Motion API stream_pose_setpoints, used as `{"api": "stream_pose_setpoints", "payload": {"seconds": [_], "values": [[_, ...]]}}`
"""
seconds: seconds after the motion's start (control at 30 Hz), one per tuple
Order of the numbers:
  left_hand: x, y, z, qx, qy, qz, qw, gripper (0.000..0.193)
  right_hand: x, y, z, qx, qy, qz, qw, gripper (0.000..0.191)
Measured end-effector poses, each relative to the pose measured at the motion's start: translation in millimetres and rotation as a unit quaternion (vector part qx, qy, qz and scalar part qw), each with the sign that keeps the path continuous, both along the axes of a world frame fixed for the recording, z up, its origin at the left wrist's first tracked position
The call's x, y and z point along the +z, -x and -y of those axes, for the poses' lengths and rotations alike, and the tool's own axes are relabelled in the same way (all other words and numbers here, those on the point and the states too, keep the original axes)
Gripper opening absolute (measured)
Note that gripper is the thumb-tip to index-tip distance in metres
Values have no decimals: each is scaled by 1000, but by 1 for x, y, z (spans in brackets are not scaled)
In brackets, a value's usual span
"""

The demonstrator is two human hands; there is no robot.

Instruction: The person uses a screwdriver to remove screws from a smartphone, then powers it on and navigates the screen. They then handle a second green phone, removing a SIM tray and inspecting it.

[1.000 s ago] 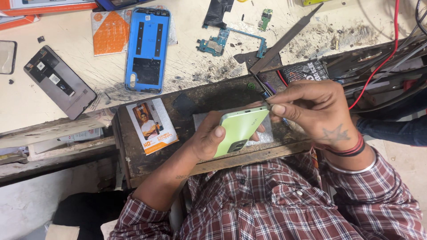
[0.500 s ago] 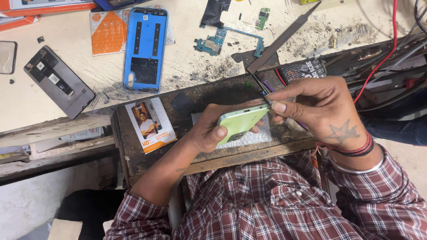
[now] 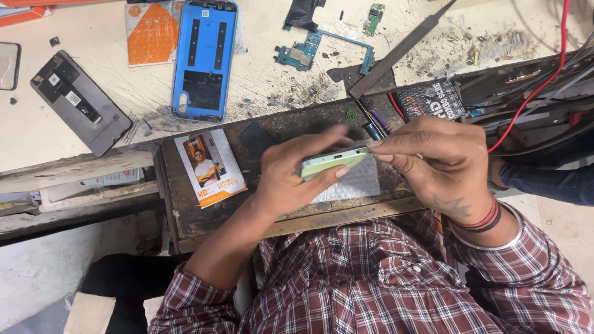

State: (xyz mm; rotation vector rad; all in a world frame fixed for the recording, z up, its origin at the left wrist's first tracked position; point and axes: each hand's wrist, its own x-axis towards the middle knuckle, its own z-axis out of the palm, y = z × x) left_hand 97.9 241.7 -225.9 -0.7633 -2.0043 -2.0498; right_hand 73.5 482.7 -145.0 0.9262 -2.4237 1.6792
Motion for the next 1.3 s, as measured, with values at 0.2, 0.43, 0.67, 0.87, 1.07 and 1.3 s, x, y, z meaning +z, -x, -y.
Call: {"api": "stream_pose_setpoints", "payload": {"seconds": [0.2, 0.43, 0.67, 0.87, 1.07, 1.3], "values": [[34, -19, -11, 257, 242, -275, 894, 36, 2, -6, 8, -6, -40, -118, 992, 28], [59, -34, -5, 257, 342, -290, 856, 20, 15, -9, 11, -9, -52, -21, 998, 20], [62, -35, -6, 264, 373, -323, 829, 17, 18, -9, 11, -13, -11, 144, 989, 14], [62, -31, -7, 270, 373, -329, 825, 14, 14, -10, 14, -14, 26, 179, 983, 15], [74, -31, -13, 246, 386, -277, 845, 15, 13, -8, 16, -5, 50, 199, 979, 16], [94, -35, -15, 192, 437, -198, 856, 28, 4, -10, 15, -24, 37, 144, 989, 15]]}}
